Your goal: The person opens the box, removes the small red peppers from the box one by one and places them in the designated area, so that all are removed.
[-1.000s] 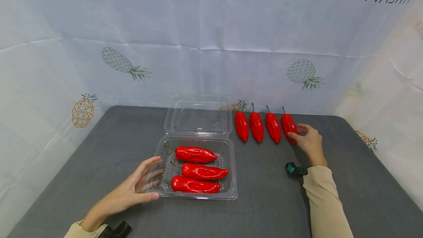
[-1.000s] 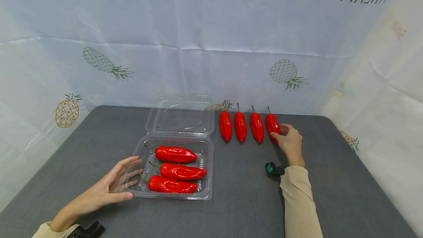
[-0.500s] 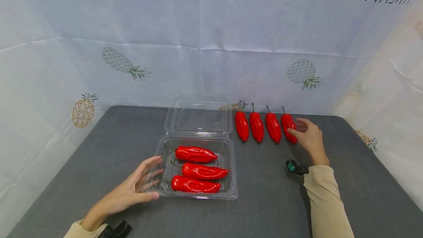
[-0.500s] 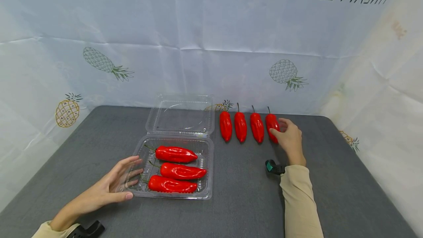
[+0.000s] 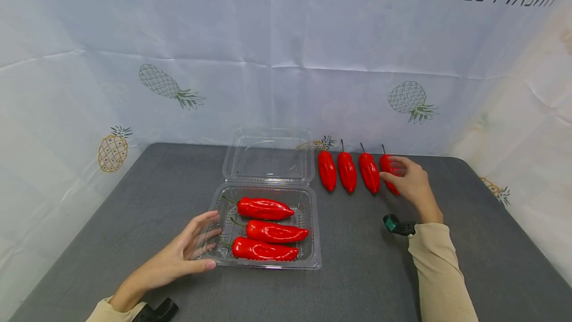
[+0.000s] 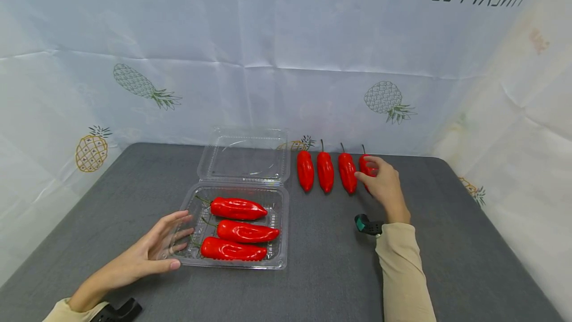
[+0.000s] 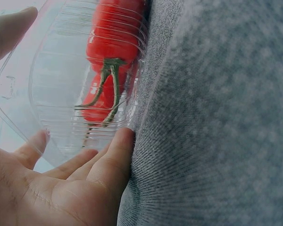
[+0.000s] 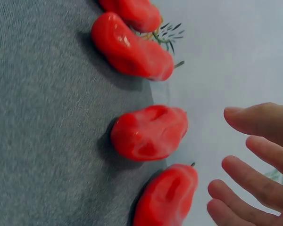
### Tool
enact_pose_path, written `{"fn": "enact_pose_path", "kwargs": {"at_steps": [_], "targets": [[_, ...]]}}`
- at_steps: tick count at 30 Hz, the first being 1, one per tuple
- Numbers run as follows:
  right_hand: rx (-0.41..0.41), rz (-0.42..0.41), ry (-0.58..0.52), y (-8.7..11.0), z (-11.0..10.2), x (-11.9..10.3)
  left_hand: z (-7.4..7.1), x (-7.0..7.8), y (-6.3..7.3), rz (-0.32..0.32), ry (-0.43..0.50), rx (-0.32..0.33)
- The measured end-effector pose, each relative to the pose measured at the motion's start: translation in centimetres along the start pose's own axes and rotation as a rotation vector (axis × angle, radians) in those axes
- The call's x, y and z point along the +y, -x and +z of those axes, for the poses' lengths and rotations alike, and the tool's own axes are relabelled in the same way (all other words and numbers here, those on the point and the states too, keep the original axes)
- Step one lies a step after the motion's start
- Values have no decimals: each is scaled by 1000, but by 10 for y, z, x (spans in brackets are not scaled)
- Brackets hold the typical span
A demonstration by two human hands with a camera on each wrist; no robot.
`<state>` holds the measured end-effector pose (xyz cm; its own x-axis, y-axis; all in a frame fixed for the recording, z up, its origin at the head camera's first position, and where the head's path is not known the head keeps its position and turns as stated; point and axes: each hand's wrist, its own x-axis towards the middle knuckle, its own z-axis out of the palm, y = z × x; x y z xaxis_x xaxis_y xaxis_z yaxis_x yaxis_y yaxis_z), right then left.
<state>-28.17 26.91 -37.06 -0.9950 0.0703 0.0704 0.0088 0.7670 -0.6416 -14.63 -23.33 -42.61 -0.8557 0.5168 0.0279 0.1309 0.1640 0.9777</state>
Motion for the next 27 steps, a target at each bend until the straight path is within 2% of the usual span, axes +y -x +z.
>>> {"fn": "enact_pose_path", "kwargs": {"at_steps": [13,27], "targets": [[-70,-110,14,6,-4,-27,0,0,0,15,3,4],[-129,-189,4,18,5,-57,1,-2,-1,28,12,-6]]}}
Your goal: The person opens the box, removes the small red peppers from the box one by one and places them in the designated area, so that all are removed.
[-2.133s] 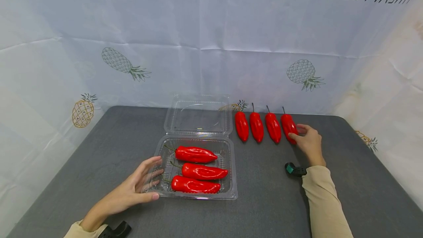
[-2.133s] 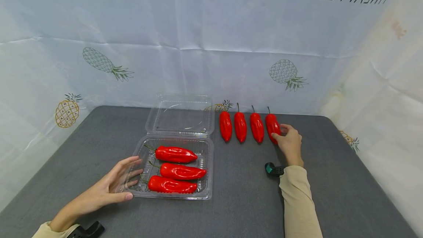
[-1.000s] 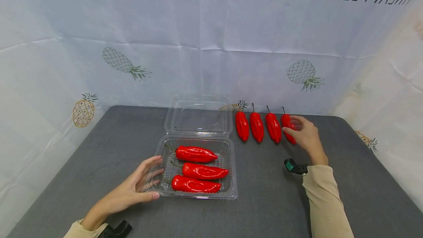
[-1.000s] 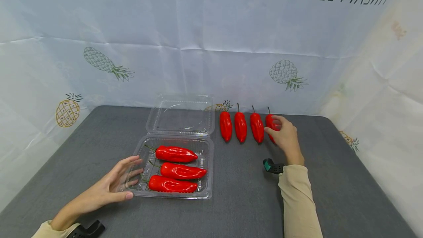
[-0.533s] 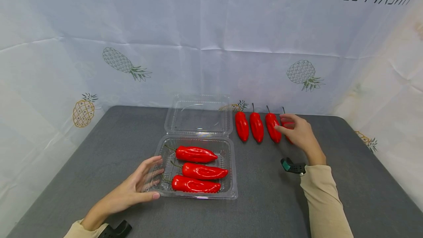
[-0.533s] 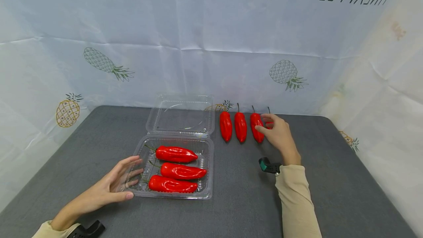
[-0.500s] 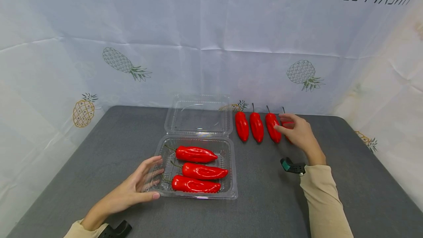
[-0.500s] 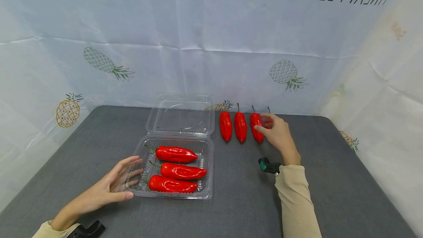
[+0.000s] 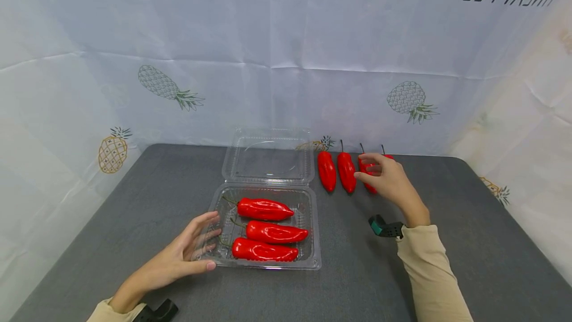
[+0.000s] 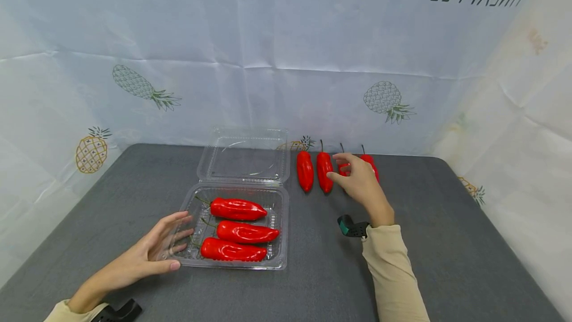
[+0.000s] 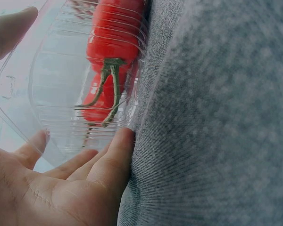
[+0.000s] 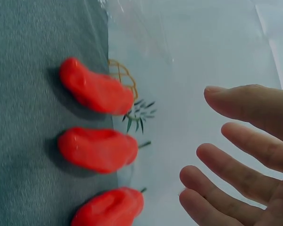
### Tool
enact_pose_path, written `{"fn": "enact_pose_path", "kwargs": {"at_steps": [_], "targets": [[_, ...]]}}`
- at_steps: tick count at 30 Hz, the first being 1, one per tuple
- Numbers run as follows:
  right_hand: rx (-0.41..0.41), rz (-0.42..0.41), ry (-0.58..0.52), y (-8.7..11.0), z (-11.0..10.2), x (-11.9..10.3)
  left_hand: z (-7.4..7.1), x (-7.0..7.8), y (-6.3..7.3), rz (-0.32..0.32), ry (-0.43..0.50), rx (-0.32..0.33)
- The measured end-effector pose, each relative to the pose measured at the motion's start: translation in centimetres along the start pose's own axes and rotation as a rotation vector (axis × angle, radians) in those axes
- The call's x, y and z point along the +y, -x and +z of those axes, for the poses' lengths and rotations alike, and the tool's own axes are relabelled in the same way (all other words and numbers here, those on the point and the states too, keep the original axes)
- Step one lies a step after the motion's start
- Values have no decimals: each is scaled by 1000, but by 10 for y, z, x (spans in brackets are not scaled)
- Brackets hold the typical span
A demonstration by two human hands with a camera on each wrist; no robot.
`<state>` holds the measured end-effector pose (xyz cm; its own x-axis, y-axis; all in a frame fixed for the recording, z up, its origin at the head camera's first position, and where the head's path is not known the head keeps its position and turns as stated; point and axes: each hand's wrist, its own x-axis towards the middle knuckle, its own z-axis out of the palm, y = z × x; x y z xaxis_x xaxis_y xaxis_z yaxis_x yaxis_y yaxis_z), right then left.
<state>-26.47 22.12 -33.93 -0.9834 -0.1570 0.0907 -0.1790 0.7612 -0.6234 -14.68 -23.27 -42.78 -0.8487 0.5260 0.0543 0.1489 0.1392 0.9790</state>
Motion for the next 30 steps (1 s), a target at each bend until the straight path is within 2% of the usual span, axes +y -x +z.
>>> {"fn": "enact_pose_path", "kwargs": {"at_steps": [6,22,30], "targets": [[-32,-34,-14,1,8,-10,0,0,0,10,-1,-1],[-47,-109,-20,8,17,-32,-1,1,1,-21,-2,-1],[-71,-184,-24,9,23,-41,0,2,1,-30,-10,4]]}}
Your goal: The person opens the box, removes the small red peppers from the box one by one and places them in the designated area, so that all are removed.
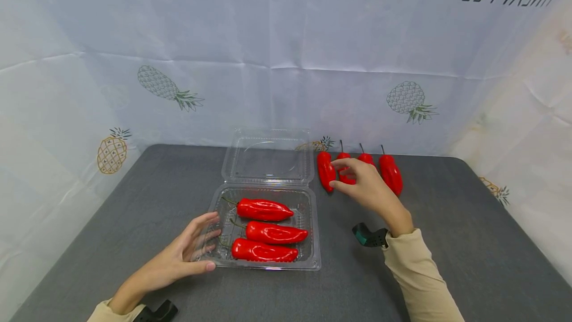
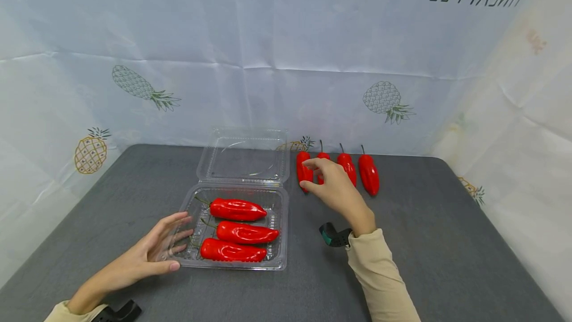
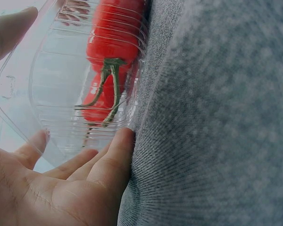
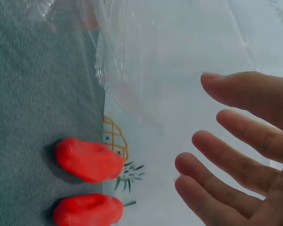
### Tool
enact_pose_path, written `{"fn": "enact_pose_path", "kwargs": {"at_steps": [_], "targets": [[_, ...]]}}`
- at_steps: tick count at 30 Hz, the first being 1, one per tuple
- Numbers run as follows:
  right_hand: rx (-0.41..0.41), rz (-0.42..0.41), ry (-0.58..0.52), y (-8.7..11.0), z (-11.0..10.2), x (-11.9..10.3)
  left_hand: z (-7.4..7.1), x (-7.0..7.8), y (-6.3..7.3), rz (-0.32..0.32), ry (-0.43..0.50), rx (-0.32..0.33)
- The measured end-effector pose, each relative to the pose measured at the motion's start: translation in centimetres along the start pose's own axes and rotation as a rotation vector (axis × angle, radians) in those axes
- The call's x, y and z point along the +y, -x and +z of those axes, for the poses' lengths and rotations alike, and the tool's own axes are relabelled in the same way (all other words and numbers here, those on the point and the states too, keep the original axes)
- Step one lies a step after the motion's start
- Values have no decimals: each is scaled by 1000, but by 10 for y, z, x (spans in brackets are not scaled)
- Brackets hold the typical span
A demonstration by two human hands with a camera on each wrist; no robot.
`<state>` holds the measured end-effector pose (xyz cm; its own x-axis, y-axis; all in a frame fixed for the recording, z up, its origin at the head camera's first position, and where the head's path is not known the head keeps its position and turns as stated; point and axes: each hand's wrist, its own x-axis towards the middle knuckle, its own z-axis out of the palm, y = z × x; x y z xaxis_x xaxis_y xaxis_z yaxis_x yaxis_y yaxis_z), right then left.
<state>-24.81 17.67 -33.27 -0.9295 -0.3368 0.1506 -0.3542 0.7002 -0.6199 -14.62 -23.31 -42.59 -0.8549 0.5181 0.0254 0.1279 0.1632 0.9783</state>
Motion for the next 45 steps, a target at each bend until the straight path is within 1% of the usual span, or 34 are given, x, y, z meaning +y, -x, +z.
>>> {"fn": "enact_pose_path", "kwargs": {"at_steps": [7,13,28,34,38,42,45], "targets": [[-27,-53,2,2,9,-12,0,1,1,-17,-11,8],[-74,-110,-2,2,18,-19,0,1,2,-21,-16,12],[-207,-159,-61,6,44,-40,-1,0,1,8,8,-1],[-244,-189,-56,7,54,-44,-1,0,0,-7,-4,9],[-254,-222,-24,7,60,-47,0,0,0,1,0,6],[-269,-225,-8,9,66,-49,0,-1,-1,18,8,4],[-282,-214,-10,9,69,-50,0,-1,-1,16,9,4]]}}
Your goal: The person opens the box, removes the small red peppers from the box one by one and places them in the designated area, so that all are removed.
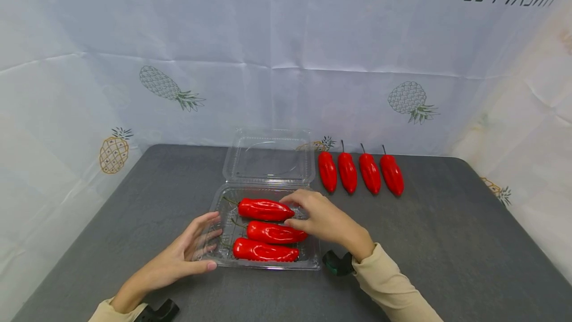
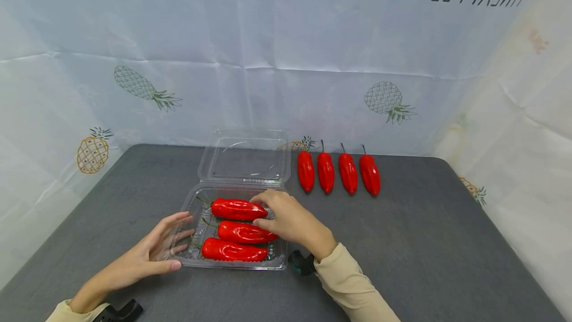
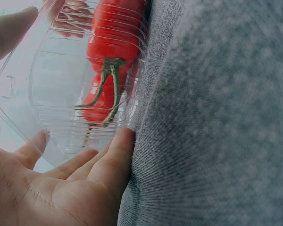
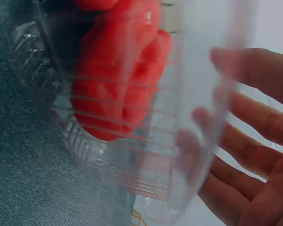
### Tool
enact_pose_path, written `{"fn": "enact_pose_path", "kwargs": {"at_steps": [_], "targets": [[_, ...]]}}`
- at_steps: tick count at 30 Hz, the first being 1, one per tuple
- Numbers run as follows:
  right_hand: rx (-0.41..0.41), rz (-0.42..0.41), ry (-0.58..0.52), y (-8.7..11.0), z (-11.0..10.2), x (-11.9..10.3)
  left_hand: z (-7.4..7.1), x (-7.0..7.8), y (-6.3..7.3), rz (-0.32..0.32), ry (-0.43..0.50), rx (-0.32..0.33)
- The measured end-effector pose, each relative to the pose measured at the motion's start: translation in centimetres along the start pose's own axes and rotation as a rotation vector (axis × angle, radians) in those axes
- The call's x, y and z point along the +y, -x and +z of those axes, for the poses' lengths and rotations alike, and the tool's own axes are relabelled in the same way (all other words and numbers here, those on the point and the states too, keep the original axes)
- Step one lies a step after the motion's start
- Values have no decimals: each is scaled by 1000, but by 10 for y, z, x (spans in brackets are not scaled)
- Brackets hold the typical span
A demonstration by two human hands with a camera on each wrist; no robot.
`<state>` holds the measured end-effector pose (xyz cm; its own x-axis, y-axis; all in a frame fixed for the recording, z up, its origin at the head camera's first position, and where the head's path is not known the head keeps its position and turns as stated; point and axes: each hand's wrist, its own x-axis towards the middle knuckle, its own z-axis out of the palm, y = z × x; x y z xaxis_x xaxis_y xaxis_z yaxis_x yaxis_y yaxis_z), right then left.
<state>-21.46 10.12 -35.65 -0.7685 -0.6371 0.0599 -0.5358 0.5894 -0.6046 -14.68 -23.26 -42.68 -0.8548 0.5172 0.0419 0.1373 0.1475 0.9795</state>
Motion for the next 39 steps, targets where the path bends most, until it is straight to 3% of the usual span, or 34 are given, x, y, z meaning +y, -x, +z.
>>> {"fn": "enact_pose_path", "kwargs": {"at_steps": [20,30,39], "targets": [[-104,-18,60,-7,29,0,0,0,1,-26,-14,4],[-103,-6,175,-8,39,-2,0,0,1,-23,-20,9],[-84,-25,209,-9,44,-1,0,1,1,-6,-12,-1]]}}
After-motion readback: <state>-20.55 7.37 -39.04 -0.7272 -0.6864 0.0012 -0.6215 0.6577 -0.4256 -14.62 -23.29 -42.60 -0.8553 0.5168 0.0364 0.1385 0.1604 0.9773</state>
